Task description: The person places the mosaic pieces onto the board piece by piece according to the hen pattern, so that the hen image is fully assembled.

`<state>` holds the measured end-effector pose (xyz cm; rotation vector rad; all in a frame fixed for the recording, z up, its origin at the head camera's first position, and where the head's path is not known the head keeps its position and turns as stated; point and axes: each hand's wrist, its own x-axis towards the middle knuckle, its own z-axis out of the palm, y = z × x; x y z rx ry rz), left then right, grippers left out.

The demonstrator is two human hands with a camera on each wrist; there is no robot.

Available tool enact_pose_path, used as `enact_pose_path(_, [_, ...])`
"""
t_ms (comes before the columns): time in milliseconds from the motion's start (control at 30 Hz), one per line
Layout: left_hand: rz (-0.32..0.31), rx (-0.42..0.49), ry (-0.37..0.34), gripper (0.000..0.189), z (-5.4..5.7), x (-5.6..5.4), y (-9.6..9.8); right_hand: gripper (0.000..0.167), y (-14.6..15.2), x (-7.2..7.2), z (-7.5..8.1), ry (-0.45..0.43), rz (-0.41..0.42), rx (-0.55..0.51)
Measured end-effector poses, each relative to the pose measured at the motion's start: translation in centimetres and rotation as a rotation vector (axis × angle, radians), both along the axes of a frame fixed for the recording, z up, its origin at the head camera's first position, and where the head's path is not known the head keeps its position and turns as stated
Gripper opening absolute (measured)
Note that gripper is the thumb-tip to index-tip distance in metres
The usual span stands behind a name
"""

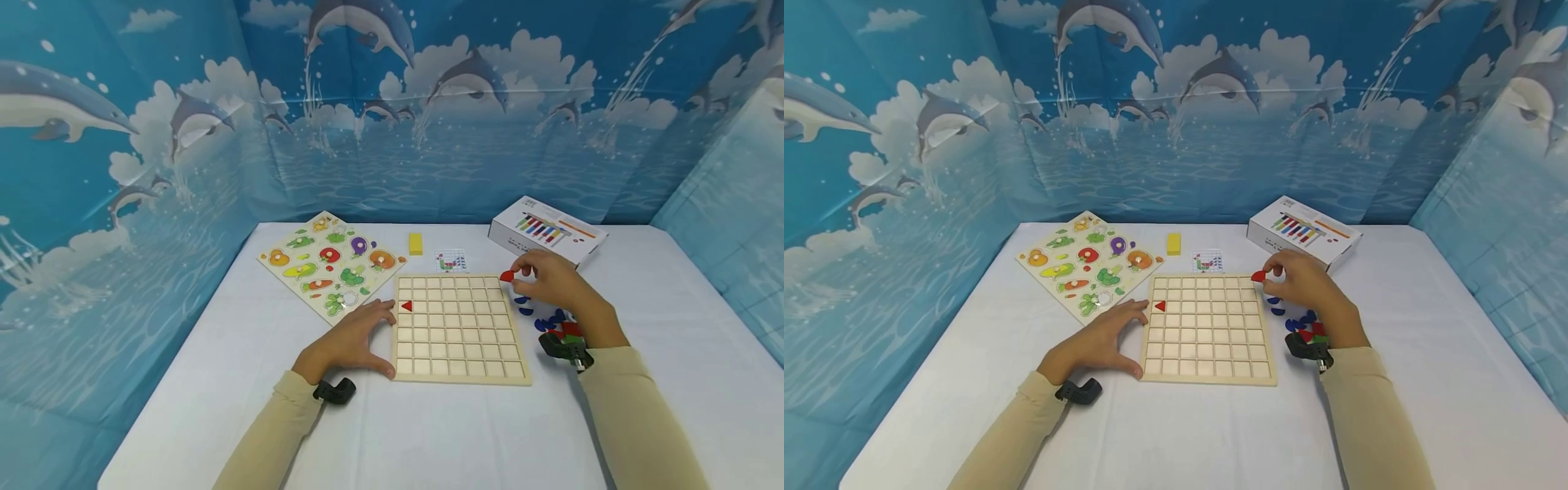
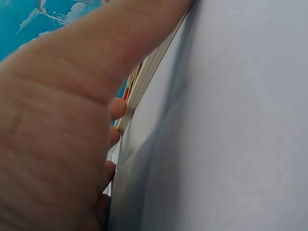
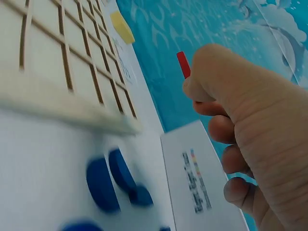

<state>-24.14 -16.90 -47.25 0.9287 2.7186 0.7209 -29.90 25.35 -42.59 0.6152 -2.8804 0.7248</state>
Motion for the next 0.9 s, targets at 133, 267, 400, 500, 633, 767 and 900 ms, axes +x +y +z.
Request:
enact_pose_path(133, [-0.006,0.005,0.007,0.092,-0.1,-0.2,0.0,0.022,-2.1,-0.7,-0.1,0.024,0.077,-0.044])
enact_pose_path(267, [-0.008,0.007,0.003,0.092,-0.1,-0.2,0.0,0.019,-4.5,-1.5,-0.4,0.005,0.133,-0.08])
enact_pose_path(400, [-0.005,0.005,-0.007,0.091,0.0,-0.2,0.0,0.017,-6.8,-2.3,-0.8,-0.006,0.19,-0.117])
enact_pose_path(500, [-0.006,0.01,-0.004,0.091,0.1,-0.2,0.0,0.018,-8.7,-2.7,-1.1,-0.008,0.218,-0.144])
enact_pose_path(633, [-0.005,0.013,-0.003,0.091,0.1,-0.1,-0.1,0.017,-10.9,-3.2,-1.7,-0.006,0.243,-0.151])
enact_pose_path(767, [0.001,0.01,-0.01,0.089,0.1,-0.2,-0.1,0.015,-12.4,-3.5,-2.4,-0.019,0.277,-0.16])
enact_pose_path(900, [0.0,0.016,-0.011,0.089,-0.2,-0.2,-0.1,0.016,-13.3,-3.7,-3.2,-0.069,0.265,-0.14])
